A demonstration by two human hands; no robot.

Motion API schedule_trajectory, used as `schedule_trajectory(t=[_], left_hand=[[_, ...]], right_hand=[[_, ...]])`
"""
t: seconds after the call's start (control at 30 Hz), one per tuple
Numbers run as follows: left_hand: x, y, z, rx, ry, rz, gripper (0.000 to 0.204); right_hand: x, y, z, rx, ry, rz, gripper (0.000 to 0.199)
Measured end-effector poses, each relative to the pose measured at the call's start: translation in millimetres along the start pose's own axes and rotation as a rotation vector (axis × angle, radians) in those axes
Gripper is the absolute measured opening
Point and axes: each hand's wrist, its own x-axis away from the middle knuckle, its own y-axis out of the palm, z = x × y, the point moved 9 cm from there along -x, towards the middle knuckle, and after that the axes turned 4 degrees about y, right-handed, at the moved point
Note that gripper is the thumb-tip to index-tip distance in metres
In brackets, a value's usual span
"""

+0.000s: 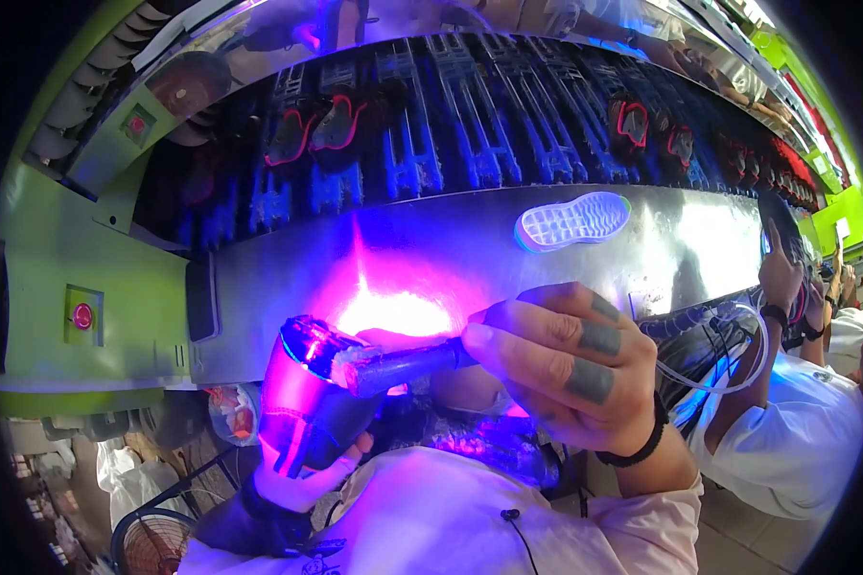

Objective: The worker is using a brush to apply glue or primer to the upper and sole junction of a black shoe on an assembly line.

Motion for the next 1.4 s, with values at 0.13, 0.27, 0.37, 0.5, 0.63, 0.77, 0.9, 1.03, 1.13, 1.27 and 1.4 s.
schedule_trajectory(t=[0.13,0.27,0.37,0.5,0.63,0.77,0.9,1.03,1.13,1.27,1.4], left_hand=[[10,-15,-14,-0.054,0.053,0.027,0.052],[17,4,-14,-1.099,0.193,-0.13,0.043],[21,-36,-34,-0.733,-0.061,0.167,0.05],[21,-36,-54,0.394,-0.16,0.187,0.043],[22,-34,-37,-0.151,-0.021,0.118,0.039],[20,-17,-12,-0.693,0.155,0.041,0.039],[-10,-19,15,-0.531,0.085,0.109,0.043],[-39,-2,59,-0.422,0.176,0.192,0.041],[-40,-13,90,-0.709,0.213,0.201,0.05],[-41,1,107,-0.695,0.319,0.147,0.044],[-41,-5,117,-0.699,0.331,0.196,0.044]], right_hand=[[1,0,3,-0.023,0.018,-0.042,0.033],[6,5,10,-0.046,0.035,-0.032,0.033],[10,12,16,-0.108,0.087,0.013,0.038],[17,22,17,-0.108,0.106,0.028,0.039],[31,35,28,-0.244,0.212,0.012,0.036],[66,57,48,-0.372,0.342,0.004,0.031],[77,70,66,-0.312,0.599,-0.022,0.03],[41,52,41,-0.317,0.48,-0.031,0.031],[33,52,32,-0.28,0.423,-0.083,0.032],[30,56,28,-0.225,0.388,-0.097,0.034],[29,58,25,-0.147,0.331,-0.101,0.043]])
